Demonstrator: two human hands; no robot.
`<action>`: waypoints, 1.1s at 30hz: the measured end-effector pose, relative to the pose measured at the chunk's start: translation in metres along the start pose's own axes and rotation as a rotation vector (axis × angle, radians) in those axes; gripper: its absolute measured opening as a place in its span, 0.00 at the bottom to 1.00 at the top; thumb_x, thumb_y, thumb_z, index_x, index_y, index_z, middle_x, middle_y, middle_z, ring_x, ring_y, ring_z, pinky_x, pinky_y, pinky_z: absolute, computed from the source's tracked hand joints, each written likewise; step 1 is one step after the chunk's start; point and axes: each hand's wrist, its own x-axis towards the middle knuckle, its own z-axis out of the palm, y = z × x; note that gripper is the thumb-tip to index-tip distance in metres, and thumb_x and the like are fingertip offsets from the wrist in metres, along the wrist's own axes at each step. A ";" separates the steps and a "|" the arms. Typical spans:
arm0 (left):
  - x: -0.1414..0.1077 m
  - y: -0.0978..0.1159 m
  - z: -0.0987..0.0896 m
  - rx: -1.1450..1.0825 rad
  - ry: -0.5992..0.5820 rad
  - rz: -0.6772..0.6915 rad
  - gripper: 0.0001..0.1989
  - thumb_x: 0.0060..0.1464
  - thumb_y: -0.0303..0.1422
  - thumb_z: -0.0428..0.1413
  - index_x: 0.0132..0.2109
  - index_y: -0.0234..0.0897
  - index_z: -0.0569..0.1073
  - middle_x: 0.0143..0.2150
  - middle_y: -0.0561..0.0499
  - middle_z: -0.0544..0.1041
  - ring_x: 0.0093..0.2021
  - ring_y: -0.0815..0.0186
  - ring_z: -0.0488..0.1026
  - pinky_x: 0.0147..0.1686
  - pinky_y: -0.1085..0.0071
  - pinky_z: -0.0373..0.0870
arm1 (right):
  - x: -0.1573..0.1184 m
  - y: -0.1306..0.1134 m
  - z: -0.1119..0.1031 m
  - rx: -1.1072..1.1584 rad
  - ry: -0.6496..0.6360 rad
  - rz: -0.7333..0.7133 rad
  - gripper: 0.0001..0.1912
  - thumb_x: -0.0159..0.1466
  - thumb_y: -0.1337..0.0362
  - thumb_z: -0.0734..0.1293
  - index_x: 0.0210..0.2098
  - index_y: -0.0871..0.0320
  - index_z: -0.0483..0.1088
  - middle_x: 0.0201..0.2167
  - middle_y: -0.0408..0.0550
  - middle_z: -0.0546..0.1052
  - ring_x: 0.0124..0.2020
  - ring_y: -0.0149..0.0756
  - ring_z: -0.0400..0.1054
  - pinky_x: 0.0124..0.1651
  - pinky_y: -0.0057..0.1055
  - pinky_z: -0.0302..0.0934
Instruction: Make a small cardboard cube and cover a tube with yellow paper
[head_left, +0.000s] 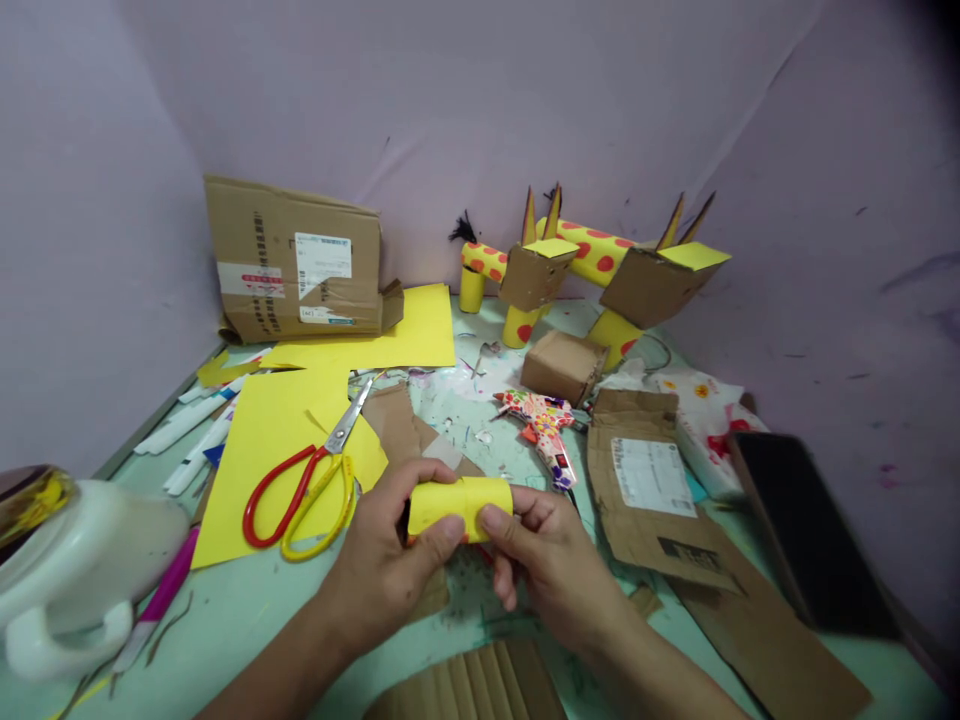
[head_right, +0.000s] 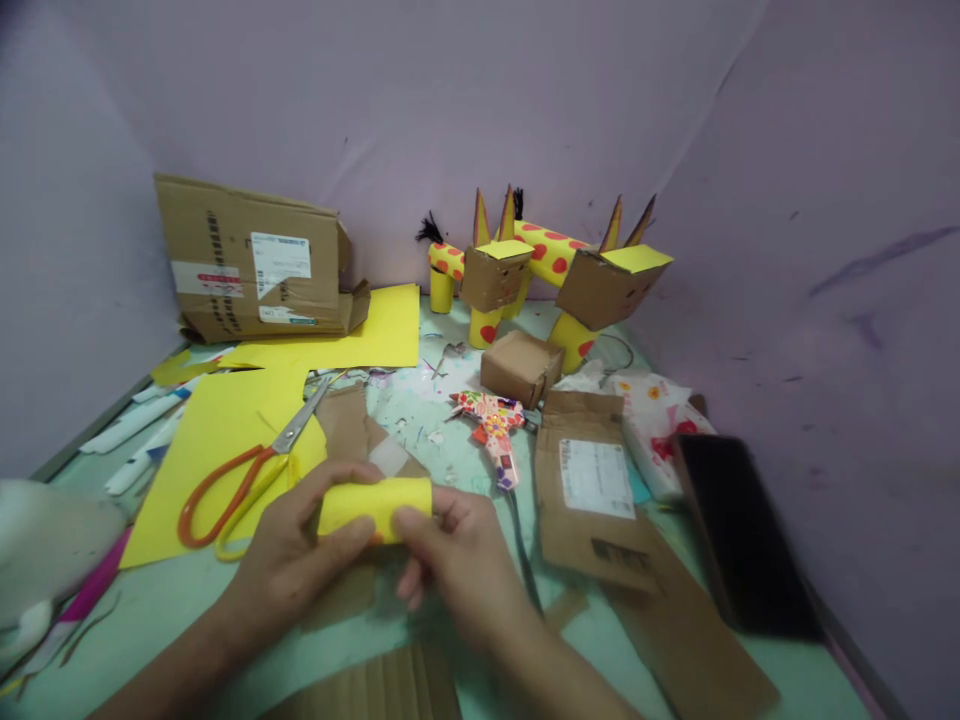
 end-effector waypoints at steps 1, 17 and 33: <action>-0.001 0.000 0.001 0.030 0.008 0.025 0.11 0.53 0.39 0.55 0.42 0.39 0.70 0.36 0.51 0.76 0.33 0.64 0.73 0.32 0.71 0.70 | -0.001 0.002 0.001 -0.016 0.029 -0.026 0.18 0.53 0.53 0.72 0.30 0.65 0.74 0.08 0.36 0.67 0.07 0.19 0.52 0.11 0.16 0.48; -0.002 0.003 0.001 0.210 -0.043 0.181 0.10 0.56 0.35 0.53 0.44 0.38 0.67 0.40 0.48 0.75 0.40 0.62 0.73 0.39 0.67 0.69 | -0.001 0.011 0.000 -0.051 0.001 -0.008 0.21 0.54 0.48 0.70 0.26 0.62 0.71 0.08 0.32 0.60 0.06 0.17 0.43 0.09 0.18 0.35; 0.002 -0.001 -0.002 0.255 -0.033 0.201 0.18 0.51 0.32 0.57 0.49 0.37 0.65 0.45 0.45 0.75 0.44 0.60 0.74 0.43 0.66 0.71 | 0.000 0.003 -0.003 0.026 0.011 -0.014 0.20 0.53 0.49 0.71 0.26 0.64 0.72 0.05 0.30 0.57 0.08 0.17 0.39 0.14 0.22 0.31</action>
